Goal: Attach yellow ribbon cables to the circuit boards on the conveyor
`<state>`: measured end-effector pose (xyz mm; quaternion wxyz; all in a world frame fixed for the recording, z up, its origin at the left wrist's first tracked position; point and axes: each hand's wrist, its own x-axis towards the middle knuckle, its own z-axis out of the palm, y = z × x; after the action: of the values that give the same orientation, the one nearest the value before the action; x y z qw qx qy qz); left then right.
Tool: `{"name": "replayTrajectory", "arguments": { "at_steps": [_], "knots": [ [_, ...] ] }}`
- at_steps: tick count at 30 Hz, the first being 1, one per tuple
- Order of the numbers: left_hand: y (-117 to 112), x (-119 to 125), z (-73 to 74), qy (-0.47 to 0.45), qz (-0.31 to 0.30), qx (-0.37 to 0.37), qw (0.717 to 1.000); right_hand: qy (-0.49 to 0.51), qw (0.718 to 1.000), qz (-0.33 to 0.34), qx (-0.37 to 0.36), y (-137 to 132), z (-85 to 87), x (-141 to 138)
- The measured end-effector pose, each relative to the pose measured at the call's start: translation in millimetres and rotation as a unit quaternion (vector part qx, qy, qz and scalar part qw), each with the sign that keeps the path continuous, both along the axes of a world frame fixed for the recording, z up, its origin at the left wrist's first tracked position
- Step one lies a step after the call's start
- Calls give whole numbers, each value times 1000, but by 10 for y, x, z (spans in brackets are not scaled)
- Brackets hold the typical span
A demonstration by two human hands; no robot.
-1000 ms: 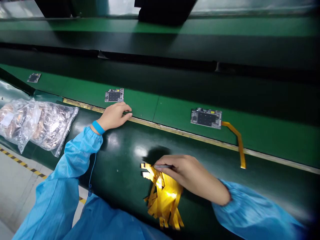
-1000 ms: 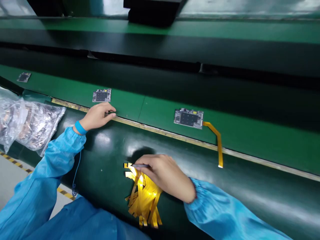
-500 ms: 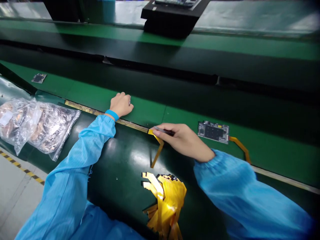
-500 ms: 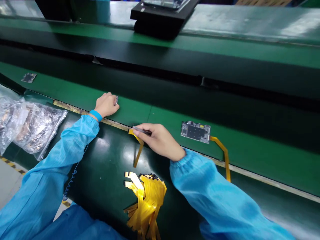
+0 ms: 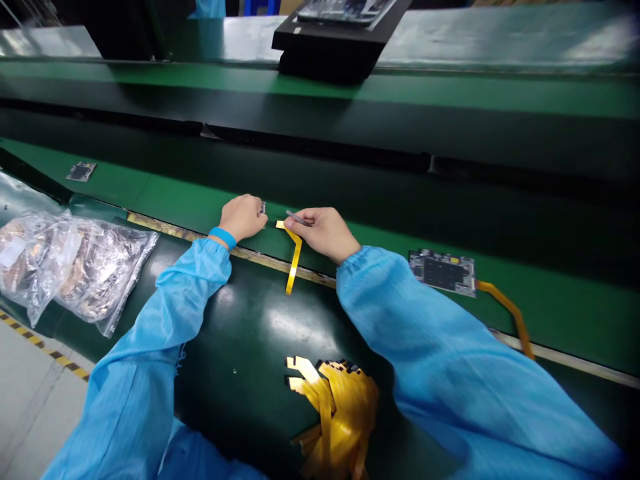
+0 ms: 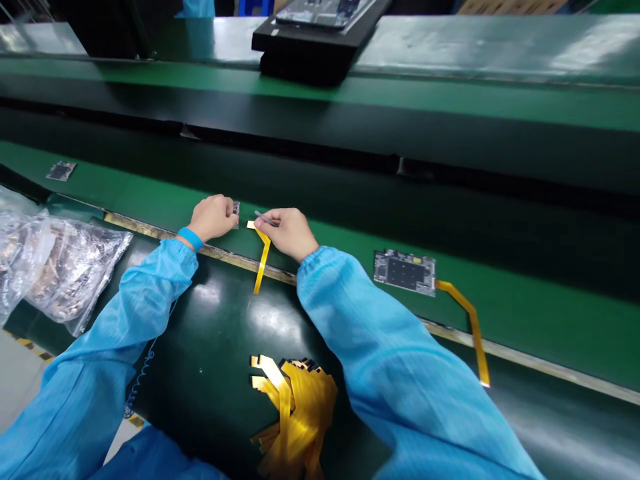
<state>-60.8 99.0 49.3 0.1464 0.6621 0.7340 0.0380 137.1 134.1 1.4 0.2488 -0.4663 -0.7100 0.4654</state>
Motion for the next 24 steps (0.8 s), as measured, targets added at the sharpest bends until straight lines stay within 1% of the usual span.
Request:
{"name": "replayTrajectory", "arguments": {
  "at_steps": [3,6,10,17,24],
  "knots": [
    [-89,-97,-37,-28,-35,24,999,-25,999,-11,25,94,-67,-100],
    [-208,-159,-93,-40,-86,60,994,-58,997,-20,39,154,-121,-172],
    [-328,-181,-159,-47,-134,94,985,-105,992,-33,54,183,-162,-177],
    [-364,-154,-207,-43,-168,103,979,-128,990,-22,58,182,-162,-77],
    [-400,-94,-223,-23,-190,110,975,-129,991,20,39,244,-146,5]
  ]
}}
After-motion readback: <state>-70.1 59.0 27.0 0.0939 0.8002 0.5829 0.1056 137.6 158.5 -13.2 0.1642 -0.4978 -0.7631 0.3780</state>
